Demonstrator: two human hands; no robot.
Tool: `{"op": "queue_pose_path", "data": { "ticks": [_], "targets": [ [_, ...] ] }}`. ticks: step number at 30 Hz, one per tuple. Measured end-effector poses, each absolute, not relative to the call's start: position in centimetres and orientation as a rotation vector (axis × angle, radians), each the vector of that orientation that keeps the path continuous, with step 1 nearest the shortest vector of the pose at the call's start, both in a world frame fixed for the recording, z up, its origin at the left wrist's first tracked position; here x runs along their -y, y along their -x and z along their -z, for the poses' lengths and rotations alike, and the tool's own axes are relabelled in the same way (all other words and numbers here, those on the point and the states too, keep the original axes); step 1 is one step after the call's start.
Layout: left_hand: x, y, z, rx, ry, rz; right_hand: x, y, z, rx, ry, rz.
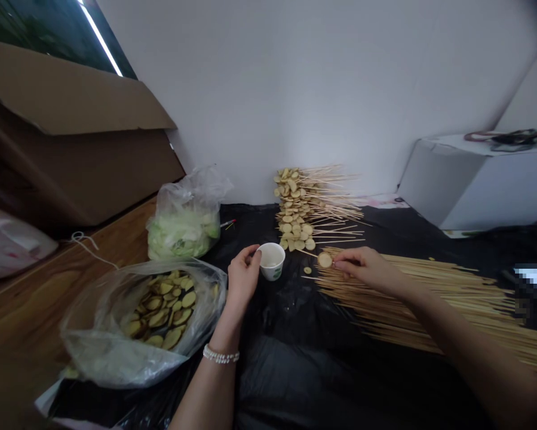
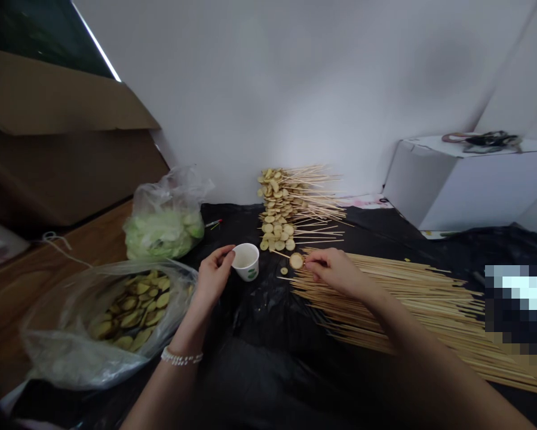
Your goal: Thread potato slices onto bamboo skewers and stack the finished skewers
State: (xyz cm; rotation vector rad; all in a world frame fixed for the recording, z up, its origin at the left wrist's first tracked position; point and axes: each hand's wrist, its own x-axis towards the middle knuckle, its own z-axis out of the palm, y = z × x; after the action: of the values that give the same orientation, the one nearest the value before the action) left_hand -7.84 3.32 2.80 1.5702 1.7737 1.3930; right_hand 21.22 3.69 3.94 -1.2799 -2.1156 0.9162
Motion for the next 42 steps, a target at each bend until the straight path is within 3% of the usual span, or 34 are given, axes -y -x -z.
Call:
{"op": "queue_pose_path", "data": {
  "ticks": [5,10,16,25,29,42],
  "targets": [
    [-3.1,7.9,-3.2,-1.855,-1.563,-1.512,-3.6,-21.0,-3.9,2.127,1.271,-0.889],
    [-3.1,7.8,-3.0,-1.89,-1.622,-1.201,-3.7,-21.0,-3.8,2.11,1.287,-0.889],
    [-1.7,5.6,-3.5,-1.762,-1.804,-1.44,-4.0,-21.1,-3.5,2.016,1.322,-0.911],
    [-1.0,4.3,-3.5,-1.659,-1.838,-1.432,-4.1,-21.1,-3.4,1.809,1.334,-0.978],
    [-0.7,3.8,-3.6,-1.567,-1.818,-1.421,-3.8,-20.9,-3.6,1.605,1.3,-1.179],
    [-0.9,0.9,-1.9,-0.944,-0.966,-1.263,-2.5,-18.3,-3.5,1.405,1.136,-1.497]
  ]
}}
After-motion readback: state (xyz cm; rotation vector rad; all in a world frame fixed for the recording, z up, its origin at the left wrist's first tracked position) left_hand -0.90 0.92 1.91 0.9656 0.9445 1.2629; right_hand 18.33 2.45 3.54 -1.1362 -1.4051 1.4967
